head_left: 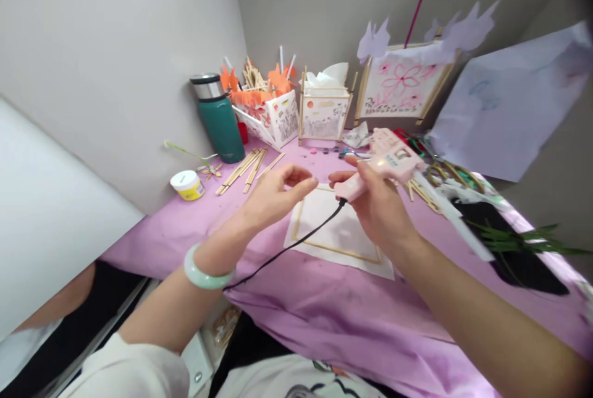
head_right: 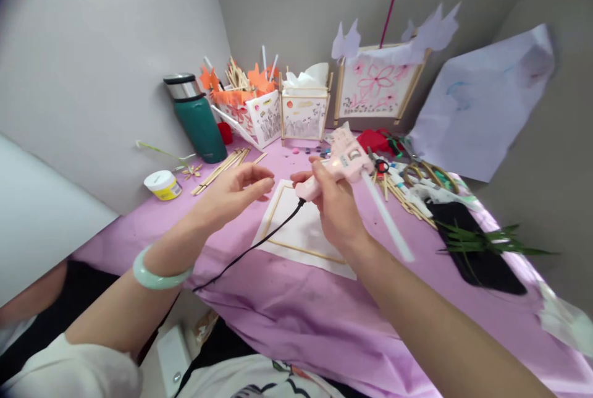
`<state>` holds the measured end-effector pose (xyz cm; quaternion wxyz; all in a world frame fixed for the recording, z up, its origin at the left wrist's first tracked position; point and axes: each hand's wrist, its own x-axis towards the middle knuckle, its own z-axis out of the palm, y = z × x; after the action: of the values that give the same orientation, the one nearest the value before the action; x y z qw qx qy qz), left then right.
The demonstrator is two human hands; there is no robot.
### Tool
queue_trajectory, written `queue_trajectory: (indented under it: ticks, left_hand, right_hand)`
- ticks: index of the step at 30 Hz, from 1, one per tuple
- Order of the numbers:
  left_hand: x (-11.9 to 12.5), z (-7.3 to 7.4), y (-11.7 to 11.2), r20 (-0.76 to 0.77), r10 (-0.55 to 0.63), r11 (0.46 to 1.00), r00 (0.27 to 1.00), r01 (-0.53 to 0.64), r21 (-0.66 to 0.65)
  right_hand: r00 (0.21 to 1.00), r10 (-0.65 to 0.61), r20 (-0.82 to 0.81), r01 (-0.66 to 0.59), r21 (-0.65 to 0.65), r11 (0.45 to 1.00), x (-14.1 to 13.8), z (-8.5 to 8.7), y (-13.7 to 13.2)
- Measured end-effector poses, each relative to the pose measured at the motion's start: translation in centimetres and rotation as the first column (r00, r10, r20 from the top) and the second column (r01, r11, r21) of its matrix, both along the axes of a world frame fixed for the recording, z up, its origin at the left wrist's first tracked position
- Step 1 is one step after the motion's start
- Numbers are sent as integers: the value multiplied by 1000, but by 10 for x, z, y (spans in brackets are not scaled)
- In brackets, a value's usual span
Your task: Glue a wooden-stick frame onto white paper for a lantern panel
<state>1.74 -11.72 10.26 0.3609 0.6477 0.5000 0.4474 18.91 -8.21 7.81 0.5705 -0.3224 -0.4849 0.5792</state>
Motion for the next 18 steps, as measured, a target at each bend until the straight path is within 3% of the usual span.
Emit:
queue_trajectory:
  ticks: [2, 3, 5, 6, 7, 10, 12, 15, 18]
  left_hand:
    - [-17, -5, -22, 34, -141, 969, 989, 145, -202]
    - [-25, -8, -33, 75, -245, 911, 967, 256, -323]
    - [-41, -11, -56, 160, -408, 742, 899, 428, -515]
    - [-50, -12, -66, 172, -447, 679, 878, 458, -573]
    - [-61, -12, -76, 156, -462, 651, 873, 453, -608]
    - [-98, -16, -103, 7, -447, 678, 894, 344, -650]
    - [-126, -23, -118, -48, -444, 661, 895, 291, -691]
    - [-167, -45, -133, -96, -364, 644, 927, 176, -744]
    - [-202, -75, -134, -163, -273, 635, 948, 50, -771]
  right_hand:
    - [994, 82, -67, -83, -16, 996, -6, 7, -3]
    - [989, 119, -85, -120, -2, 993, -10, 11, -4]
    - [981, 175, -85, -172, 44, 984, -19, 16, -9]
    - [978, 194, -74, -190, 64, 980, -23, 18, -12]
    - [976, 211, -62, -206, 79, 975, -27, 19, -17]
    - [965, 261, -9, -258, 117, 959, -38, 17, -37]
    - [954, 295, 57, -300, 151, 942, -45, 17, -53]
    - [943, 316, 102, -331, 207, 921, -53, 23, -73]
    - [955, 296, -5, -287, 228, 930, -56, 36, -82]
